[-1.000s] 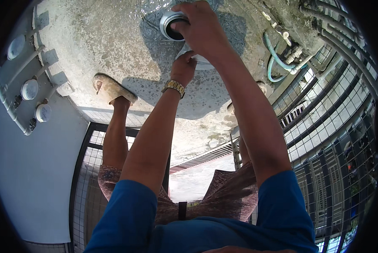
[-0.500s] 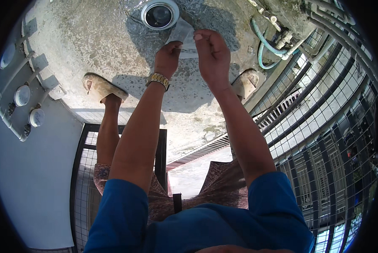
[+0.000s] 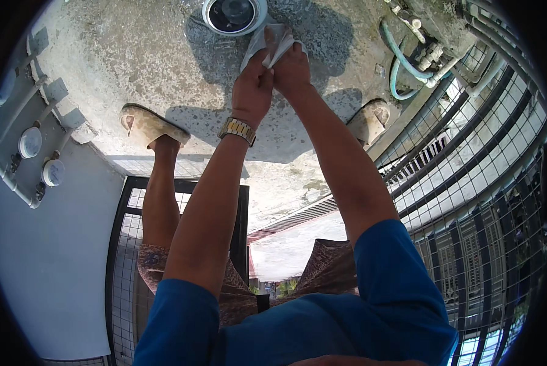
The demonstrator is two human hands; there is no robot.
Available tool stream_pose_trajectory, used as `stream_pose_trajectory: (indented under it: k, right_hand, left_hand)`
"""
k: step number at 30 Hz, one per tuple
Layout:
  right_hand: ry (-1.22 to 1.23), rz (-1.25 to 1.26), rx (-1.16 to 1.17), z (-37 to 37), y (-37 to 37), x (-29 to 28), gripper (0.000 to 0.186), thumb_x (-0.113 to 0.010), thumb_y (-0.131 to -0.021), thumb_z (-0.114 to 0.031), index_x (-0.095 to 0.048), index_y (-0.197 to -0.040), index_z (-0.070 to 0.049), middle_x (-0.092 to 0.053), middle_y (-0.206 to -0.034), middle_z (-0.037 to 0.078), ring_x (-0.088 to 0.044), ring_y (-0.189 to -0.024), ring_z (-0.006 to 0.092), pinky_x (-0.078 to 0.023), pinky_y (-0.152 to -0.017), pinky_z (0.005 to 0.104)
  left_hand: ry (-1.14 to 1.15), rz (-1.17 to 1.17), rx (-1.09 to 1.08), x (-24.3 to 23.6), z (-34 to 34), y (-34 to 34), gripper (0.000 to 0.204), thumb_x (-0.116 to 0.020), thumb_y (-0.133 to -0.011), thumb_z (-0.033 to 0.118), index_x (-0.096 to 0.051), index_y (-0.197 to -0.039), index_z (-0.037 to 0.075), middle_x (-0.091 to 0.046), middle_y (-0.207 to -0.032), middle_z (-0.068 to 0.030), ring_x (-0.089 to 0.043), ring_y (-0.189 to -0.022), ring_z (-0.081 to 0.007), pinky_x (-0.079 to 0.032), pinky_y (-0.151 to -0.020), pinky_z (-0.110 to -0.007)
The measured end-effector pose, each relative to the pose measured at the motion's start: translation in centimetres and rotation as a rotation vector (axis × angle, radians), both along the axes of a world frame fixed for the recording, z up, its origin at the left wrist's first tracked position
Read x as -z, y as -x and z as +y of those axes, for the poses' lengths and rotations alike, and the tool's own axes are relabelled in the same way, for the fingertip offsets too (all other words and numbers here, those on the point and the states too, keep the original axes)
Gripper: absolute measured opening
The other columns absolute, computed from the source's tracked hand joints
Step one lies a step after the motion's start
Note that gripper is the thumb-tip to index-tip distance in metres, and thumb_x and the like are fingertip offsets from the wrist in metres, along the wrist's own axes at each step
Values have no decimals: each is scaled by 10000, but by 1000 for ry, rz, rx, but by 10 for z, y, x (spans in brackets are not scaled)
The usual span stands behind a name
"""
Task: Refilling a water bottle from a faucet.
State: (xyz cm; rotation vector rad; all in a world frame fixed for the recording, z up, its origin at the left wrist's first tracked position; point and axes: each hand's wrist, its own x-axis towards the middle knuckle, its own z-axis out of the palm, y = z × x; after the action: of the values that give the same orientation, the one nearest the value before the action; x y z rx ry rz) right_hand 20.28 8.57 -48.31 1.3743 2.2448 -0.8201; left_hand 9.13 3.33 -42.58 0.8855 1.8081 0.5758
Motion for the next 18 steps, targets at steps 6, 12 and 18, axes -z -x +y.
stream_pose_trajectory:
  k: [6,12,18]
  right_hand:
    - [-51,43,223,18,13,19,851,-723,-842,-387,-338,-1594,-285,-667,-1242,104,-514,-1217,324,-383,-979,545]
    - [-244,69,114,16,25,37,620,-701,-853,-358,-536,-1444,-273,-691,-1176,90,-512,-1211,331,-368,-981,557]
    - [-142,19,-121,32,20,30,310,-683,-859,-296,-696,-1123,-135,-720,-975,92,-629,-1003,317,-452,-894,501]
  left_hand:
    - [61,37,-93,14,26,0,503,-614,-947,171,-537,-1442,138,-737,-988,-177,-720,-918,-366,-561,-812,-458]
    - [51,30,-71,20,21,18,505,-647,-936,130,-523,-1423,82,-727,-898,-131,-714,-827,-267,-554,-774,-394]
    - [93,-290,-411,38,8,22,467,-617,-932,75,-549,-1393,38,-717,-917,-103,-681,-794,-178,-545,-729,-326]
